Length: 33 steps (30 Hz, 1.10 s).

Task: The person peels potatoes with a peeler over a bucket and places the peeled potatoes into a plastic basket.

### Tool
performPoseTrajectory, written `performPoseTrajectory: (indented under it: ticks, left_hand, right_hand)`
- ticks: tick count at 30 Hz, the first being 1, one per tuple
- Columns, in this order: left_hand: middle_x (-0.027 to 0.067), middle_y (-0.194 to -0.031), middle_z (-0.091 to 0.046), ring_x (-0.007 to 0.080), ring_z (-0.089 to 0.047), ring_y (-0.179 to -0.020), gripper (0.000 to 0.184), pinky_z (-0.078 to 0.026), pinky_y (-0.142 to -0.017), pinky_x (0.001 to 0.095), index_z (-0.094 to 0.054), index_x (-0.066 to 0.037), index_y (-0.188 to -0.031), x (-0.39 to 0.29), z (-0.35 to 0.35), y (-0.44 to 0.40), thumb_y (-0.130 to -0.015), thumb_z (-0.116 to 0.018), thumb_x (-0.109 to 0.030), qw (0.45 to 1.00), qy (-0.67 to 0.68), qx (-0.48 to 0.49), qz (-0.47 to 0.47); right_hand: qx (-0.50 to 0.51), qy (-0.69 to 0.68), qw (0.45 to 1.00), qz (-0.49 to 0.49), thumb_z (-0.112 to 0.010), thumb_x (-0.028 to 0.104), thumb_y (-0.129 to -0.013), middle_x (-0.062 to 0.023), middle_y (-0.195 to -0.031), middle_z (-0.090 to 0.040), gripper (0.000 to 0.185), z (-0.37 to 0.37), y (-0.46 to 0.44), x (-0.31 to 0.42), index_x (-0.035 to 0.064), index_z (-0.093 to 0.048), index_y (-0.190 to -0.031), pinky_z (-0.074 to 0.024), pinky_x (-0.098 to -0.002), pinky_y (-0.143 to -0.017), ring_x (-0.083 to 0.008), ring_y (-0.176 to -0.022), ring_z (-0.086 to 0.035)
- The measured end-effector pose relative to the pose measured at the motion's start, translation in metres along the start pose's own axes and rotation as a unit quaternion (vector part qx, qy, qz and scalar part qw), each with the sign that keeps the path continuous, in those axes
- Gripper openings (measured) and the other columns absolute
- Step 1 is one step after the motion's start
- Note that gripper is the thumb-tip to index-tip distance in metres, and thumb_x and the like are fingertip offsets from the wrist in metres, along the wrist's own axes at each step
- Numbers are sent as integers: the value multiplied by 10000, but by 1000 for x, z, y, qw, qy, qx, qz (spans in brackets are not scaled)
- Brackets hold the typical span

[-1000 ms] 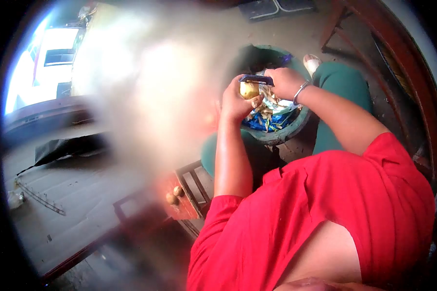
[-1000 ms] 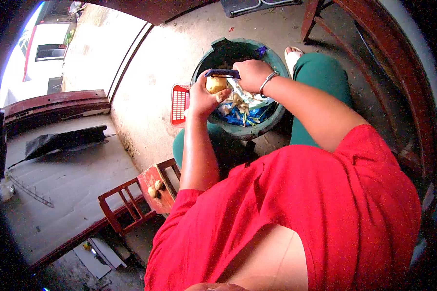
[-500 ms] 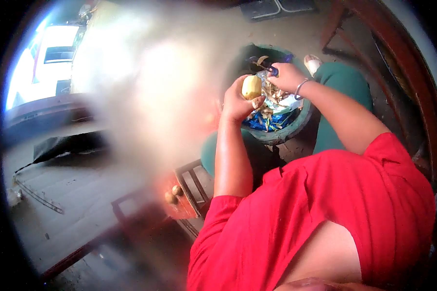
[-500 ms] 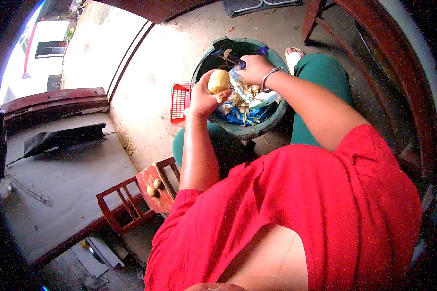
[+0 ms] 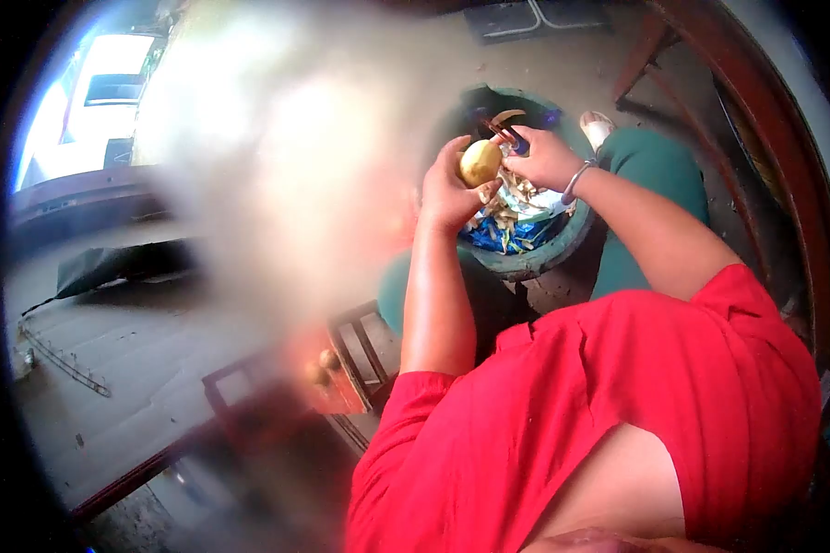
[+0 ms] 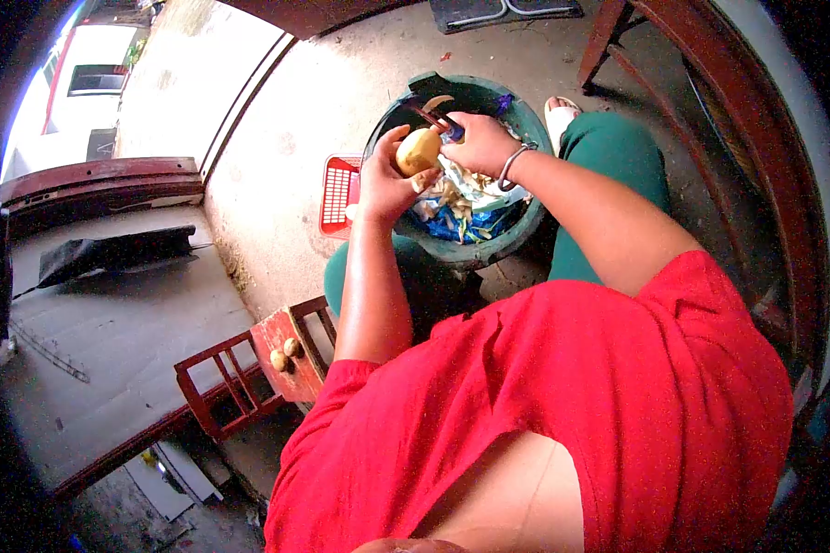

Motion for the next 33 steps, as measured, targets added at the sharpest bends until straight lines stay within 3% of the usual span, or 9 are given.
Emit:
performPoseTrajectory:
  ticks: [2, 7, 11, 12, 17, 19, 29, 32, 33]
  left_hand:
    - [138, -1156, -576, 215, -600, -1042, 802, -508, -895, 318, -395, -5, -1327, -4, 1, -1, -640, -803, 61, 999, 30, 3, 19]
    - [117, -1075, -617, 200, -619, -990, 659, -526, -858, 317, -493, 14, -1227, -17, 2, 1, -661, -829, -16, 999, 32, -6, 0]
    - [108, -1003, -640, 176, -624, -898, 572, -515, -784, 293, -565, 27, -1119, -16, 12, 0, -694, -845, -233, 990, -117, -43, -60]
    - [166, -962, -619, 262, -619, -846, 644, -495, -772, 363, -585, 16, -1091, -23, 13, 2, -683, -814, -426, 983, -151, -55, -87]
    - [109, -969, -654, 191, -626, -889, 644, -506, -787, 337, -559, -44, -1145, -31, 9, 8, -701, -801, -443, 995, -98, -23, 5]
    - [103, -992, -655, 197, -626, -914, 687, -508, -802, 341, -527, -72, -1198, -34, 7, 10, -682, -822, -415, 997, -68, -21, -28]
    - [89, -1044, -640, 167, -612, -940, 672, -519, -801, 299, -494, -82, -1253, -9, 6, 1, -688, -842, -190, 997, -66, -28, 5]
    - [91, -1046, -638, 168, -612, -941, 657, -527, -772, 296, -487, -75, -1262, -4, 7, 0, -704, -823, -155, 996, -82, -28, 10]
    - [88, -1044, -639, 169, -616, -930, 637, -530, -759, 295, -489, -77, -1261, 1, 8, 0, -713, -809, -135, 997, -70, -29, 27]
  right_hand:
    - [7, -5, 1000, -27, -664, 204, -761, -117, -816, -660, 318, 0, -2, -1, 71, -622, -1048, -494, -346, -720, -220, -754, -634]
    - [66, -146, 970, -183, -668, 204, -779, -42, -786, -648, 257, -11, 7, -15, 98, -636, -1010, -446, -278, -504, -125, -543, -553]
    - [131, -212, 950, -188, -661, 232, -817, -26, -722, -628, 252, -23, 15, -9, 80, -628, -1015, -375, -250, -420, -82, -450, -468]
    - [136, -188, 953, -196, -667, 289, -835, -23, -701, -622, 256, -27, 15, -13, 72, -638, -966, -358, -249, -404, -82, -437, -461]
    - [179, -195, 941, -212, -684, 366, -827, -32, -712, -639, 318, -32, 23, -6, 55, -628, -866, -356, -248, -393, -81, -433, -461]
    - [180, -236, 926, -234, -617, 226, -848, -12, -682, -608, 165, -31, 25, 0, 61, -623, -857, -358, -225, -407, -70, -445, -464]
    - [154, -196, 945, -213, -603, 152, -830, -21, -708, -611, 144, -30, 16, -14, 63, -625, -940, -398, -217, -428, -73, -453, -492]
    - [37, -43, 998, -28, -630, 201, -786, -139, -762, -655, 211, -17, 8, -2, 51, -625, -935, -496, -366, -632, -252, -658, -636]
    - [36, -43, 998, -28, -630, 201, -786, -139, -762, -655, 211, -18, 8, -4, 51, -625, -935, -496, -366, -632, -252, -658, -636]
Point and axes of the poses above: each hand's wrist, its own y-axis away from the middle knuckle, its own z-axis out of the back of the hand, x = y × z, the point moved 6 cm from there along -y, towards the middle knuckle
